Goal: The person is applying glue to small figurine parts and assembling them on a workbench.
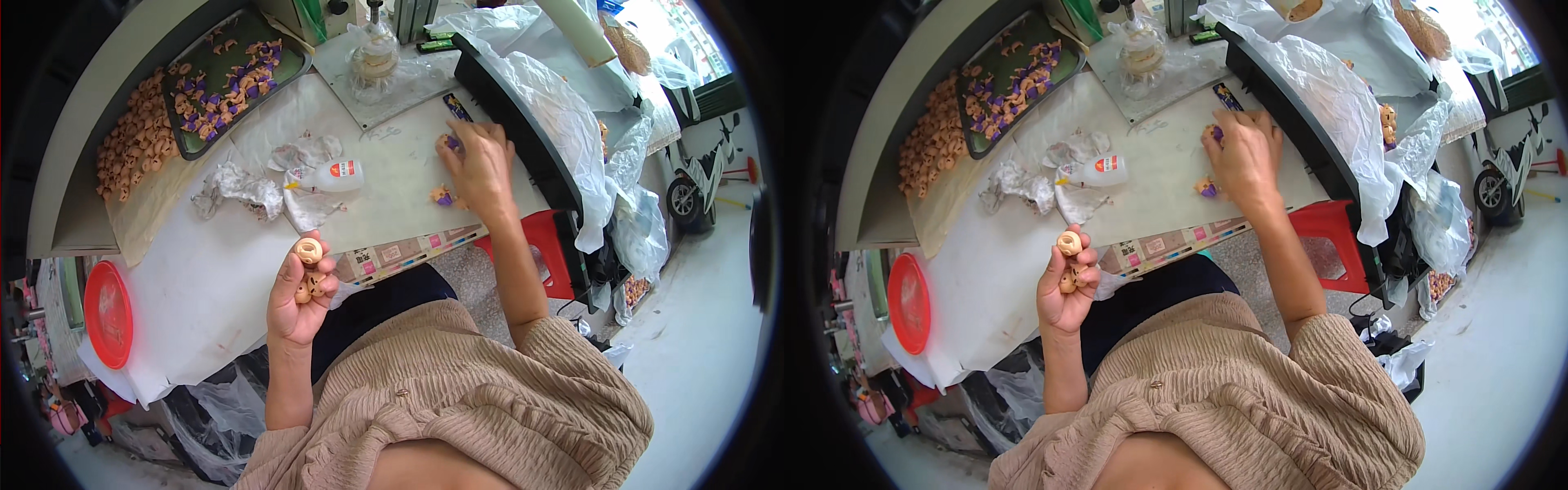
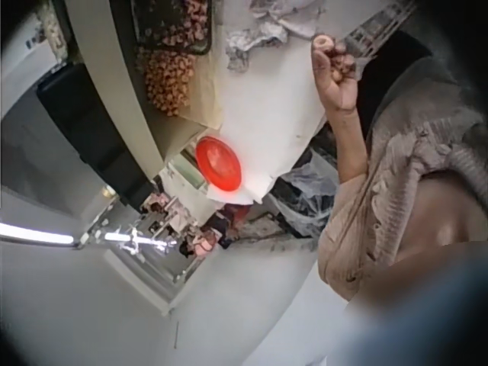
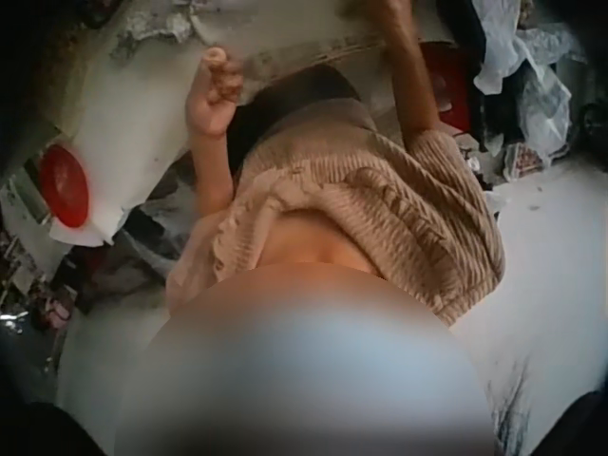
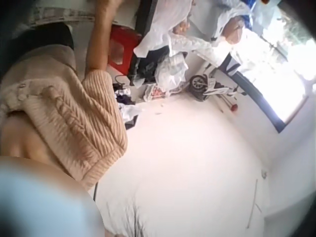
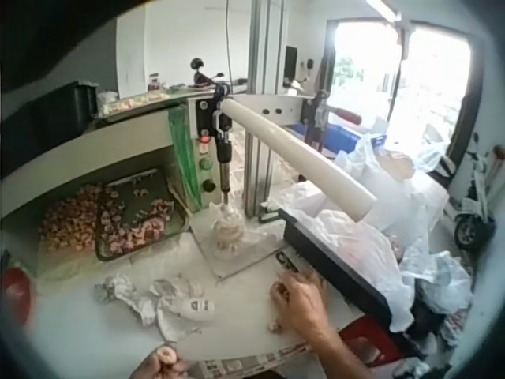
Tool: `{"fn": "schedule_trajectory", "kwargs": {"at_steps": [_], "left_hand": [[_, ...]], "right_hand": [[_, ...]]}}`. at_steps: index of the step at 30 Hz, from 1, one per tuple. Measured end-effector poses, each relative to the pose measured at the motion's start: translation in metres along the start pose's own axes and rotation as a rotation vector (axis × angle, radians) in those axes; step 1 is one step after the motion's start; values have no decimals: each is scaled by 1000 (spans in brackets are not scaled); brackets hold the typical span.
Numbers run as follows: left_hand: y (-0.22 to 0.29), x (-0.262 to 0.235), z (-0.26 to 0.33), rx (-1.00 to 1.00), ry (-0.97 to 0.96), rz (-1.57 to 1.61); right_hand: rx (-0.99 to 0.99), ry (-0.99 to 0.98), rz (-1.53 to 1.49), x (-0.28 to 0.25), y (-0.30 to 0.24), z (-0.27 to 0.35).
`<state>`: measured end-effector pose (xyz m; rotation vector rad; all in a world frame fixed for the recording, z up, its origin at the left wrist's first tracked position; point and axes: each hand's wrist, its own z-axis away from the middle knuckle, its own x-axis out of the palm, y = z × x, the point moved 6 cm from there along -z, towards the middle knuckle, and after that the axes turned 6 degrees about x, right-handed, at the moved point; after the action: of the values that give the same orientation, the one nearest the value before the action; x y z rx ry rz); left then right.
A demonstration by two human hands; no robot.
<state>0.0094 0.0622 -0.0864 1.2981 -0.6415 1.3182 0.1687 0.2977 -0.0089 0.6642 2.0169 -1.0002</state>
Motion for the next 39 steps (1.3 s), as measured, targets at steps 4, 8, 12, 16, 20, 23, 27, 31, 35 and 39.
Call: {"fn": "schedule_trajectory", "kwargs": {"at_steps": [4,8,12,16,20,23,27,31,35,39], "left_hand": [[-4,16,-7,-29,-54,-29],[-2,18,-13,2,-38,-171],[0,15,-10,16,28,-262],[0,10,-10,51,9,-366],[-1,11,-11,104,-49,-412],[0,12,-10,148,-31,-489],[4,10,-10,219,-13,-558],[6,8,-9,203,-6,-568],[9,15,-10,228,27,-607],[6,16,-13,141,23,-420]], "right_hand": [[-89,-55,-43,11,-3,-1],[146,-292,-642,12,-42,16],[5,-548,-824,23,-82,48],[-27,-562,-823,12,-104,57],[-86,-465,-793,12,-106,59],[-168,-487,-723,7,-108,61],[-194,-446,-776,9,-108,63],[-184,-549,-833,14,-108,59],[-216,-503,-783,15,-109,58],[-242,-449,-820,12,-115,52]]}}
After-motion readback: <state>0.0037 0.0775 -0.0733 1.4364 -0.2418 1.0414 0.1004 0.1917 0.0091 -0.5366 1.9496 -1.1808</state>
